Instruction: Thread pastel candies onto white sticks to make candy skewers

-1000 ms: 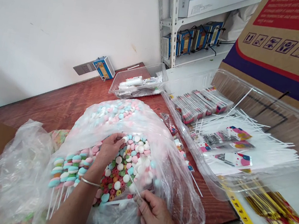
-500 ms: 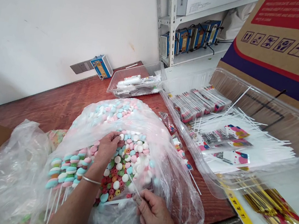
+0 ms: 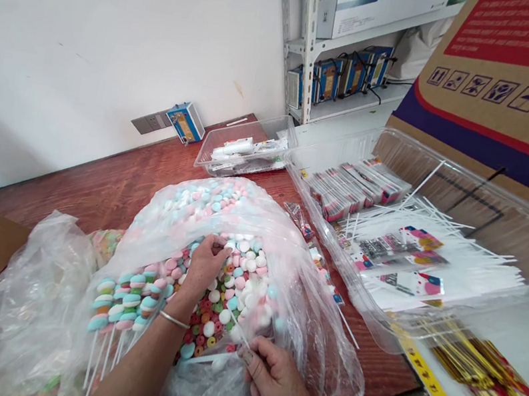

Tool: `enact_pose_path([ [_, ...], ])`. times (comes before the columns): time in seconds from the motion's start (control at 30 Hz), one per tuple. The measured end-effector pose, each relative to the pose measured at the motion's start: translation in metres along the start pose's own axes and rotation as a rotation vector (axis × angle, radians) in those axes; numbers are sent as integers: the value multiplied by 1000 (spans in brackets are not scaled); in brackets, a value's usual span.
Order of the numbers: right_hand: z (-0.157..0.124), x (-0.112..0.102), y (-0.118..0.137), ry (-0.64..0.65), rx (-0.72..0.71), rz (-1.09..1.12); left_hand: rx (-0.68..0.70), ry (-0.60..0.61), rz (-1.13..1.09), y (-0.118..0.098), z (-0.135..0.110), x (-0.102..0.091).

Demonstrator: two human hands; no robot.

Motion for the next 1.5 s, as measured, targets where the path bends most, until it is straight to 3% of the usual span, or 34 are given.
enact_pose_path([
  [0.1, -2, -2, 14, 7, 5, 42, 22, 14, -18, -7, -6, -1],
  [0.2, -4, -9, 44, -42, -36, 74, 19, 51, -82, -22, -24, -9],
  [0.33, 4, -21, 85, -262, -205, 103, -116, 307, -463, -44, -60, -11],
  [0.4, 11, -20, 94, -280, -265, 116, -178, 410, -641, -52, -77, -11],
  [0.53, 24, -13, 96, -280, -308, 34, -251, 501, -790, -56, -98, -8],
  [0.7, 25, -14, 92, -321, -305, -99, -325, 423, -822, -49, -104, -5],
  [0.8, 14, -16, 88, -346, -285, -325, -332, 315, -804, -46, -99, -8],
  [0.97, -11, -5, 88, -181, -246, -654, -314, 192, -792, -45, -90, -18],
  [1.13, -21, 7, 94, -66, -191, -667, -278, 169, -825, -43, -89, -20],
  [1.37, -17, 6, 93, -107, -182, -600, -265, 183, -772, -43, -91, -18],
  [1.5, -17, 6, 88, -91, -73, -511, -237, 190, -744, -41, -92, -18],
])
Point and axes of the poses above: each hand's wrist, its own z-axis towards the middle knuckle, its own x-axis out of the palm, y = z × x, the point moved 4 cm from there along z, towards the middle knuckle, and after that the axes turned 1 degree about -z, right-handed, at the moved point
